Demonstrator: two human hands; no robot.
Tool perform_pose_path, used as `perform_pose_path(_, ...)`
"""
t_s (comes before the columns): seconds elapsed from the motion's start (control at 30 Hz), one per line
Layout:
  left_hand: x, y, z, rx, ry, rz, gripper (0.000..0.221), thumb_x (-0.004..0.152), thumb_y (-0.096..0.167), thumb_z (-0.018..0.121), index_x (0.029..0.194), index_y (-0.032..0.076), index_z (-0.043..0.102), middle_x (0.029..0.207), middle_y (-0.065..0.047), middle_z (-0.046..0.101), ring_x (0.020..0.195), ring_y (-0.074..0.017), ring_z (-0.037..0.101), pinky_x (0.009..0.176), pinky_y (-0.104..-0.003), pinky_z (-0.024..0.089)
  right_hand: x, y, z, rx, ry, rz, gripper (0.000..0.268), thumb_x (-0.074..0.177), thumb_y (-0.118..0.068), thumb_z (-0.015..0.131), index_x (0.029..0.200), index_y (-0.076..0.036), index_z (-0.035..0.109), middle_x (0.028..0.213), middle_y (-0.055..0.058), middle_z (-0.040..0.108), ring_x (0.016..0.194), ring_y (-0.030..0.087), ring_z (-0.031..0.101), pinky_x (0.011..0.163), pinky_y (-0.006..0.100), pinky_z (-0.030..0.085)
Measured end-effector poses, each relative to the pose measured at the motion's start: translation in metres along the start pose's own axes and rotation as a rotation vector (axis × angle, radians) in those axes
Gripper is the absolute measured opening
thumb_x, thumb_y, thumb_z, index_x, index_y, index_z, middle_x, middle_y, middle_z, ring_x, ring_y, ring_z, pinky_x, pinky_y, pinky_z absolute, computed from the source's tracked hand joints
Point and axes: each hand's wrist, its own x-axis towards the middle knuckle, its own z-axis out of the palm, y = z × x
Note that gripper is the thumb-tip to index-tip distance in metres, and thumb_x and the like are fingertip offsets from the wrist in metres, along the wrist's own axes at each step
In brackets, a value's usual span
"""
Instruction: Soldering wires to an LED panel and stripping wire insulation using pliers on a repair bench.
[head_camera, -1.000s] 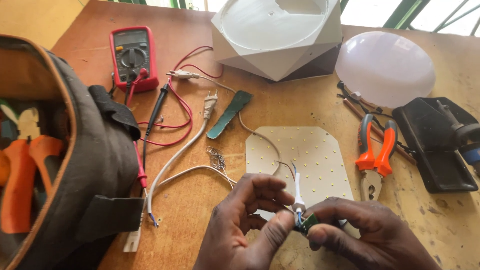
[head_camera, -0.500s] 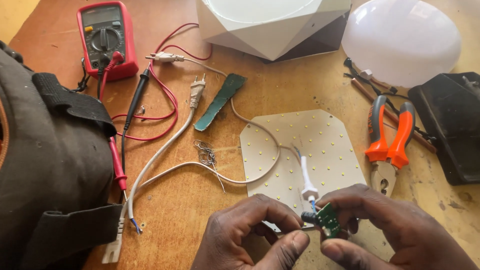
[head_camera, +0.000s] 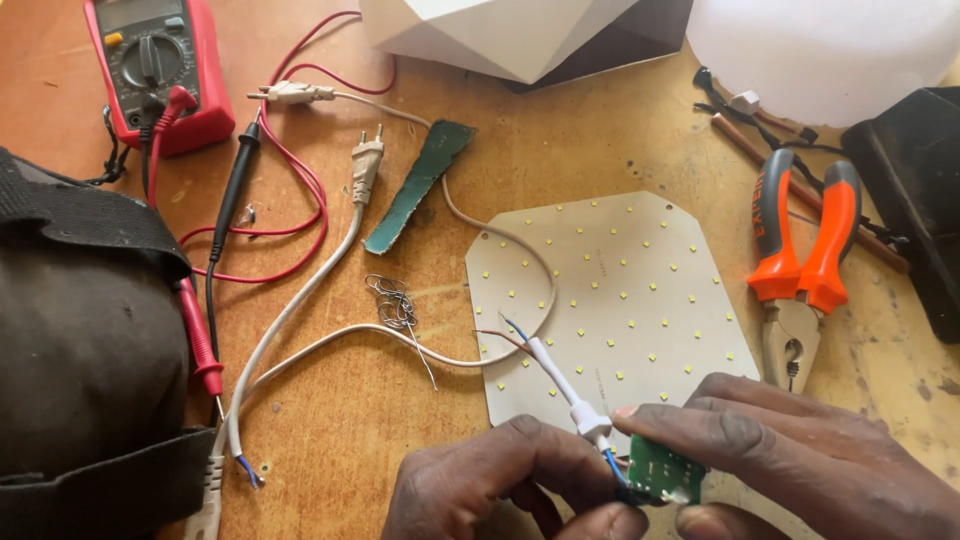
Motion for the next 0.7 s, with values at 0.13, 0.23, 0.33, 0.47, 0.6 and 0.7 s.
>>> perform_pose_path(0.13, 0.001, 0.003, -0.001, 0.087, -0.023, 0.027, 0.017, 0.081, 0.035, 0.085, 0.084, 0.019, 0.085, 0.065, 0.006, 0.079, 0.052, 0.0, 0.066, 0.048, -0.018, 0.05, 0.002, -0.003, 0.005, 0.004, 0.047, 0.018, 0.05, 0.088, -0.048, 0.065, 0.134, -0.033, 0.074, 0.078, -0.006, 0.076, 0.055, 0.008, 0.076, 0.057, 0.02, 0.06)
perform_pose_path(0.23, -0.001, 0.003, 0.004, 0.092, 0.155, -0.026, 0.009, 0.069, 0.018, 0.097, 0.068, 0.019, 0.088, 0.049, 0.005, 0.072, 0.04, 0.0, 0.055, 0.036, -0.019, 0.037, 0.006, -0.006, 0.009, 0.02, 0.075, -0.001, 0.045, 0.087, -0.046, 0.065, 0.129, -0.032, 0.074, 0.075, -0.007, 0.075, 0.054, 0.008, 0.073, 0.056, 0.02, 0.059)
perform_pose_path(0.33, 0.001, 0.0, -0.001, 0.111, 0.075, -0.006, 0.009, 0.076, 0.029, 0.09, 0.075, 0.022, 0.083, 0.061, 0.006, 0.082, 0.042, 0.0037, 0.056, 0.036, -0.017, 0.038, 0.01, -0.01, 0.013, 0.044, 0.123, -0.03, 0.038, 0.087, -0.043, 0.066, 0.121, -0.029, 0.074, 0.07, -0.007, 0.072, 0.053, 0.008, 0.069, 0.055, 0.019, 0.058)
perform_pose_path(0.47, 0.004, -0.006, -0.004, 0.146, 0.016, -0.028, 0.013, 0.078, 0.035, 0.088, 0.08, 0.024, 0.083, 0.062, 0.01, 0.08, 0.043, 0.0035, 0.056, 0.041, -0.017, 0.043, 0.015, -0.017, 0.017, 0.079, 0.196, -0.079, 0.028, 0.086, -0.039, 0.067, 0.109, -0.025, 0.073, 0.064, -0.007, 0.068, 0.051, 0.008, 0.064, 0.053, 0.017, 0.057)
perform_pose_path(0.6, 0.008, -0.012, -0.005, 0.21, 0.006, 0.101, 0.015, 0.083, 0.039, 0.084, 0.085, 0.025, 0.079, 0.068, 0.013, 0.078, 0.047, 0.0032, 0.06, 0.044, -0.015, 0.049, 0.016, -0.023, 0.017, 0.11, 0.272, -0.132, 0.019, 0.085, -0.035, 0.067, 0.097, -0.021, 0.073, 0.057, -0.008, 0.064, 0.048, 0.008, 0.058, 0.052, 0.016, 0.056)
perform_pose_path(0.7, 0.008, -0.011, -0.006, 0.183, -0.006, 0.031, 0.013, 0.082, 0.036, 0.086, 0.084, 0.025, 0.08, 0.066, 0.012, 0.077, 0.046, 0.002, 0.058, 0.041, -0.017, 0.046, 0.01, -0.015, 0.013, 0.163, 0.204, -0.08, 0.023, 0.084, -0.028, 0.073, 0.106, -0.025, 0.079, 0.066, -0.006, 0.078, 0.053, 0.005, 0.076, 0.057, 0.014, 0.061)
